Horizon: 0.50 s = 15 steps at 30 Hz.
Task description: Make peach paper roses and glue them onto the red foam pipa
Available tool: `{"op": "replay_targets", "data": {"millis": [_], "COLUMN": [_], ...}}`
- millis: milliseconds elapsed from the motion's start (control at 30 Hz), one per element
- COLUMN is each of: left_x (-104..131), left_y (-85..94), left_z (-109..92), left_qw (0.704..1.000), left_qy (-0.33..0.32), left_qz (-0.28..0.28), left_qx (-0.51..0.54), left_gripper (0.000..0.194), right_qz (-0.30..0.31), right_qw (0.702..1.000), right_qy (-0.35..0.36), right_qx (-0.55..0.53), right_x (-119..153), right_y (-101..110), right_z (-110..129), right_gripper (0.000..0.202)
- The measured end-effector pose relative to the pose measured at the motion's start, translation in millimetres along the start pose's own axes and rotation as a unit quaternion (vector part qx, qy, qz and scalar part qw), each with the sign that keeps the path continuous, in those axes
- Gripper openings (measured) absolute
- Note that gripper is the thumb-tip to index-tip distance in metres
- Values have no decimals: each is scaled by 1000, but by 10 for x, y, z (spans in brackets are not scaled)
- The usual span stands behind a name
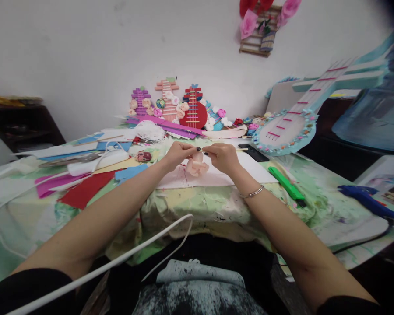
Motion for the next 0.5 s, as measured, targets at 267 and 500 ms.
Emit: {"op": "replay_targets", "data": {"millis": [267,500], "left_x": [-28,-55], "left_y": [-4,-4], "left_z": [-9,26], "left_qw": [967,955], "left_qy": [-119,-125], "left_qz": [27,42], "left_qx": [-225,-266], "left_gripper": [36,34], "right_qz": [40,41], "right_qw": [997,995], "right_qy": [-50,-83], "right_qx": [48,49], "right_x": [-10,-19], "right_y": [42,46], "right_z": [29,74], "right_gripper": [23,22]}}
Point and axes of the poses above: each hand's wrist, its own x-axis away from the middle knuckle, its own y-axis out of the back of the hand, z = x × y, the point moved 2 cm from there along -x, towards the middle knuckle, and after that the axes turned 3 degrees about -x, right-handed, at the moved point
